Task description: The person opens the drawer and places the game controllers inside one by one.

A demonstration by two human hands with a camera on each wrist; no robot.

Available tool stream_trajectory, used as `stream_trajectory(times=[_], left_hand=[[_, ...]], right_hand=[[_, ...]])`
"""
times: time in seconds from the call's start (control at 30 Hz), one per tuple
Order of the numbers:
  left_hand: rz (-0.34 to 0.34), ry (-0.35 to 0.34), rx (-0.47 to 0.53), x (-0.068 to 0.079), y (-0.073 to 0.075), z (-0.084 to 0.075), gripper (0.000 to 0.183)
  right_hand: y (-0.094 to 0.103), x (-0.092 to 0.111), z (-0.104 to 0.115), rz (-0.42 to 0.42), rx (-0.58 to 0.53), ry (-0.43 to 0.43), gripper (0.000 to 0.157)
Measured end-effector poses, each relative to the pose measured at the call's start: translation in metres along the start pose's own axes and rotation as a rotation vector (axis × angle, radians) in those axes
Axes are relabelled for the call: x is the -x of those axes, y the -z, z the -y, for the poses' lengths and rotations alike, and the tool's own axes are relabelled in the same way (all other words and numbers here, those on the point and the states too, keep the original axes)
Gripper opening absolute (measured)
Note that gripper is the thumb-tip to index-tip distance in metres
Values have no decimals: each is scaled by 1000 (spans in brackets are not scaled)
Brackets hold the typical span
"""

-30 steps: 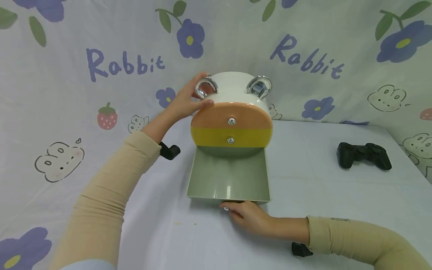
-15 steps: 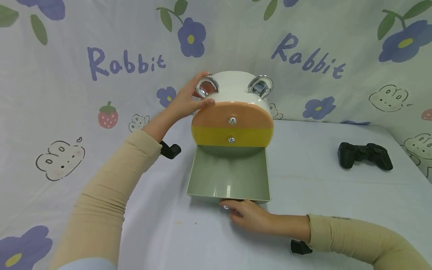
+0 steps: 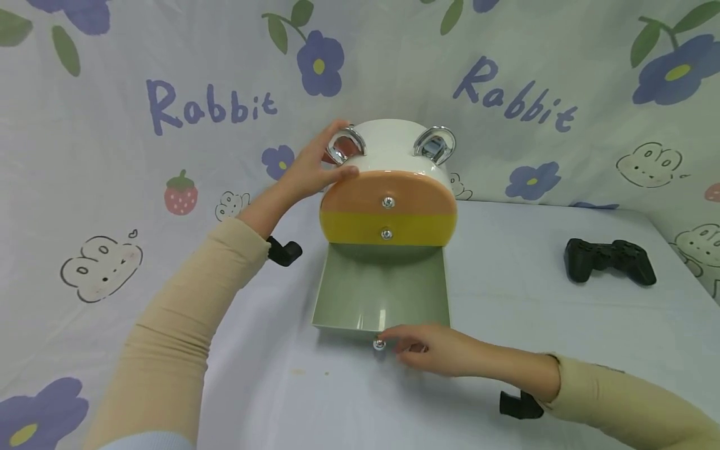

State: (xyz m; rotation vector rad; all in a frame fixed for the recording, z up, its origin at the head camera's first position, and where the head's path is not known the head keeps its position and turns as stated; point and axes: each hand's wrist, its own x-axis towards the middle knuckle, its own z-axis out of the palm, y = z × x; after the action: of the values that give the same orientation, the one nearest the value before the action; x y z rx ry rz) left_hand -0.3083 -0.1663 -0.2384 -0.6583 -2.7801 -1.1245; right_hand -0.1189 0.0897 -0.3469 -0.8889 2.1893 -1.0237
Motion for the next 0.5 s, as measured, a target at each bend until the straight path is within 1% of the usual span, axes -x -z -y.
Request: stream_trajectory(times=[0.07, 0.2, 0.37, 0.5], left_hand=[[0, -1, -2, 0, 0, 0, 82], [-1, 1, 1, 0, 1, -1, 83], [-2, 1, 2, 1, 1, -2, 84], [-3, -5, 6, 1, 0, -2, 84]], right_hand=[[10, 6, 3, -22, -13, 18, 36], [31, 18, 7, -90, 6, 66, 34], [60, 33, 9, -206, 56, 97, 34], [88, 51, 11, -324, 135, 54, 38]])
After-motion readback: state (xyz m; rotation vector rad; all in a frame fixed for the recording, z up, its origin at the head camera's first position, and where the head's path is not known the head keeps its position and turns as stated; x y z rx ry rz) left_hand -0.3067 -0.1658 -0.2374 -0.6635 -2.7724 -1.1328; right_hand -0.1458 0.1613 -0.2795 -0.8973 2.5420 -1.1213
